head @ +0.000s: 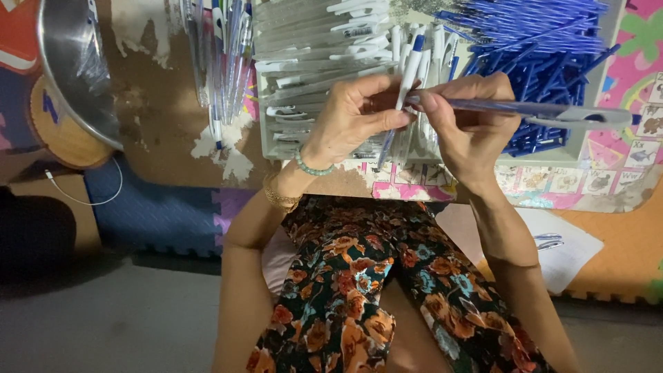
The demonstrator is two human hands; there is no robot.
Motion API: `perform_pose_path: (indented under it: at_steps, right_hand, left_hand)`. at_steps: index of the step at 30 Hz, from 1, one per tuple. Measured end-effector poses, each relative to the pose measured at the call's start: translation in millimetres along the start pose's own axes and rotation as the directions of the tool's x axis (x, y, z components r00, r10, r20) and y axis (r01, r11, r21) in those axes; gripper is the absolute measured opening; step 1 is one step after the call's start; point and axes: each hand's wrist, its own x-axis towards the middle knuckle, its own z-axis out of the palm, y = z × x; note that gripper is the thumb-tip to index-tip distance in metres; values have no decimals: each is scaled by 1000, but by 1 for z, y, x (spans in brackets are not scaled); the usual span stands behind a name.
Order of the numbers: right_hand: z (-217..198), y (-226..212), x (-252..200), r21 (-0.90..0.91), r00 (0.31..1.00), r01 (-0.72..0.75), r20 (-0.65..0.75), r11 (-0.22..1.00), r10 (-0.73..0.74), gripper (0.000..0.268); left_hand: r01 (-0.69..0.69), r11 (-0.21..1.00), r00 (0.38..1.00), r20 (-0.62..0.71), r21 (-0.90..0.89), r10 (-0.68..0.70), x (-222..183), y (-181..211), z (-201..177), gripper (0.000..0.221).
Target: The person assembles ballpoint pens by inserting blue ink cartridges and white plungers into clear pen barrels, then placing the finished pens into a metal bowl.
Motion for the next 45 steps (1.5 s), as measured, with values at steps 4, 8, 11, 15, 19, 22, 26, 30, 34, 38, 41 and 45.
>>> perform_pose_path:
  at_steps: [4, 8, 11, 15, 19, 22, 26, 30, 34, 38, 41, 45]
  right_hand:
    - [-2, 22, -11, 1, 999, 53, 11, 999, -53, 26]
    - [-2, 37, -22, -146, 968, 251, 51, 957, -246, 20]
    - [1, 46, -34, -198, 935, 356, 89, 913, -345, 19]
    - [-4, 42, -41, -278, 863, 505, 149, 817, -483, 18]
    - [-11, 2, -17, -193, 980, 155, 157, 969, -126, 17]
    - [-28, -13, 11, -139, 999, 3, 49, 990, 4, 25]
    - [-45, -18, 25, -21, 897, -302, 331, 953, 292, 29]
    - [-51, -12, 18, -73, 878, -344, 328, 936, 349, 21]
    - [-53, 1, 6, -219, 890, -344, 233, 913, 392, 36]
    - [-64, -1, 17, -127, 916, -389, 52, 913, 398, 41]
    - [-78, -8, 28, -157, 960, -261, 58, 953, 272, 45]
    - [-105, -8, 24, -125, 965, -260, 1, 958, 262, 45]
  left_hand:
    - [-11, 999, 1000, -13, 35, 11, 1, -13, -1, 33]
    - [25, 990, 996, -87, 139, -13, -5, -15, -1, 36]
    - [23, 992, 994, -113, 125, -8, -3, -23, 4, 39]
    - [18, 991, 997, -82, 135, -7, 2, -18, 3, 40]
    - [67, 991, 998, -13, 114, -66, -3, -11, -3, 42]
    - [98, 978, 976, 175, 184, -131, 0, 8, -5, 38]
    - [120, 964, 906, 371, 237, -204, 7, 16, -3, 43]
    - [80, 977, 884, 439, 199, -162, 4, -2, -7, 62]
    - [273, 951, 814, 493, 144, -308, 2, -9, -2, 76]
    - [146, 989, 773, 625, -9, -108, -3, -27, -6, 97]
    - [6, 992, 715, 695, -125, 83, -3, -51, -2, 108]
    - [14, 999, 729, 684, -36, 15, -3, -26, -6, 102]
